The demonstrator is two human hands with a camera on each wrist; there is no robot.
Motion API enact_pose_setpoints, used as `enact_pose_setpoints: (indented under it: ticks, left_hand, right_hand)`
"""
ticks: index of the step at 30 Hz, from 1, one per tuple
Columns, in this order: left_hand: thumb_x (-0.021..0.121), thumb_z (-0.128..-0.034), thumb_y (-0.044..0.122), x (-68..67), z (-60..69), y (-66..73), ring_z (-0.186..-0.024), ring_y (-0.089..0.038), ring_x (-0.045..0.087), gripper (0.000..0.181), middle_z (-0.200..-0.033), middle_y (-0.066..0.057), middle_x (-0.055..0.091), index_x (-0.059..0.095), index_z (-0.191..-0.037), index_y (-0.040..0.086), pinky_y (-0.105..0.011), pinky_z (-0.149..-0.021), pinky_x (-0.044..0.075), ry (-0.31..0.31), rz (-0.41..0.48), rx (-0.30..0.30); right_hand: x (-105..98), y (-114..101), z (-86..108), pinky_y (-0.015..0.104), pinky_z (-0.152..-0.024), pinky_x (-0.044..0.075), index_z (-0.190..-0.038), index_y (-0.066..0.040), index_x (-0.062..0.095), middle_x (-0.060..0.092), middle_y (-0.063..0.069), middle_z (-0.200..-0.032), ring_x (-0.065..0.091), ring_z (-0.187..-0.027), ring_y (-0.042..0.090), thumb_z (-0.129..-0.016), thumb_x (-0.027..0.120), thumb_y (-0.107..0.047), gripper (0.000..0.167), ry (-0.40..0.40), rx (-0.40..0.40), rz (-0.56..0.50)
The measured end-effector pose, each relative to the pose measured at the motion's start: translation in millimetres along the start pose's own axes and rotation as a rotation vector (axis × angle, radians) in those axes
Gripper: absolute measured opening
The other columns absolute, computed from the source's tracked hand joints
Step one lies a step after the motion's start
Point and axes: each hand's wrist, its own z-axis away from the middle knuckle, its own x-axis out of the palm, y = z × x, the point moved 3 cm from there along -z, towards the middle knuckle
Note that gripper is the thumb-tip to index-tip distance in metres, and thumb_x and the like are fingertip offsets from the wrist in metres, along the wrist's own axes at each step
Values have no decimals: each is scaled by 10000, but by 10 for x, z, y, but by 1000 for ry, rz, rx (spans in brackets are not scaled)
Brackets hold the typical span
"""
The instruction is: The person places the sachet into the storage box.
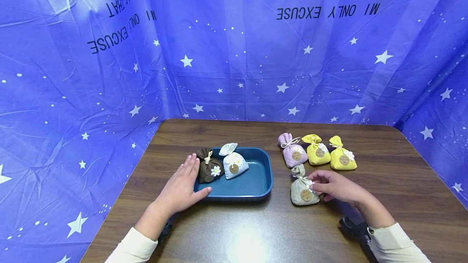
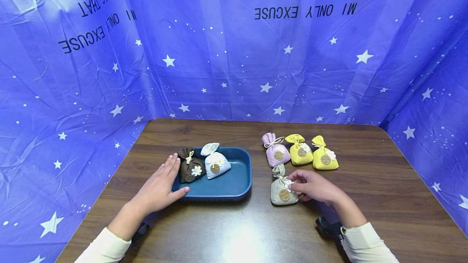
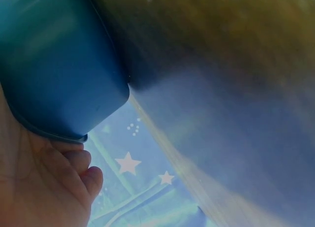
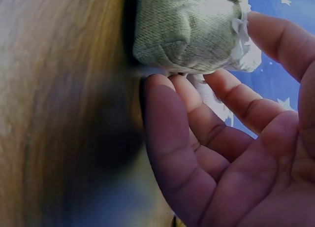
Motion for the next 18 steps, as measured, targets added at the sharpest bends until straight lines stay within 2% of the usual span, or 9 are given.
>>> enact_pose_setpoints:
  ticks: [18]
  left_hand:
    - [585, -906, 612, 9, 4, 5, -1491, -353, 150, 994, -1603, -256, 179, 253, -1520, -95, -492, -1183, 212, -13, 5, -8]
  right_hand:
    - [36, 36, -23, 411, -609, 547, -1171, 37, 586, 624, 88, -901, 588, -768, 233, -946, 664, -195, 333, 46, 17, 20]
